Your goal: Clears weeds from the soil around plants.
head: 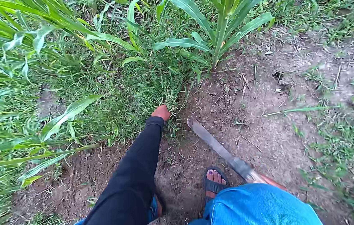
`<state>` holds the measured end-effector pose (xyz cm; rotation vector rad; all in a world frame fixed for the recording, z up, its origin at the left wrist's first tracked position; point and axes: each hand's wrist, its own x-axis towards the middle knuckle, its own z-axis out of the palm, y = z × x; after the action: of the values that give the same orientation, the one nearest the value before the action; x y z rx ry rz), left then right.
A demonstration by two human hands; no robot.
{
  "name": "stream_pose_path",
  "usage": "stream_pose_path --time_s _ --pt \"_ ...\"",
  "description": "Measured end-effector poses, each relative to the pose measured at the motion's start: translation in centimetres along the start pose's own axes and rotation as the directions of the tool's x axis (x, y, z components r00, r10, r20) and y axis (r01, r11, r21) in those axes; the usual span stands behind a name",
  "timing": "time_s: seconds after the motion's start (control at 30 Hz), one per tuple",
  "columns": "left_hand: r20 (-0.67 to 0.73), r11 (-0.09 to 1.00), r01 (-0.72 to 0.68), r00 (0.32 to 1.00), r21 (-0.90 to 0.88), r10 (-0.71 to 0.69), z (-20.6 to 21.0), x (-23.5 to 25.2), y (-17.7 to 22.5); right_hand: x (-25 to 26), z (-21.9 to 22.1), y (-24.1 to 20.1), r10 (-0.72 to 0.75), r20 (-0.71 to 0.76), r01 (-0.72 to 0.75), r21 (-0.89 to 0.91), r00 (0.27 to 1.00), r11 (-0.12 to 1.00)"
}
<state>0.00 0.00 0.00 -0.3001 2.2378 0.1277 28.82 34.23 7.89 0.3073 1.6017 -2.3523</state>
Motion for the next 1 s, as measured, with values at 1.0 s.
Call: stream_pose_path --time_s 1.0 --pt "-0.121 0.966 0.016 0.991 -0.258 -0.048 0.9 1.9 0.8 -7.9 -9.0 4.1 0.178 -0.202 -0.226 -0.249 0.963 0.942"
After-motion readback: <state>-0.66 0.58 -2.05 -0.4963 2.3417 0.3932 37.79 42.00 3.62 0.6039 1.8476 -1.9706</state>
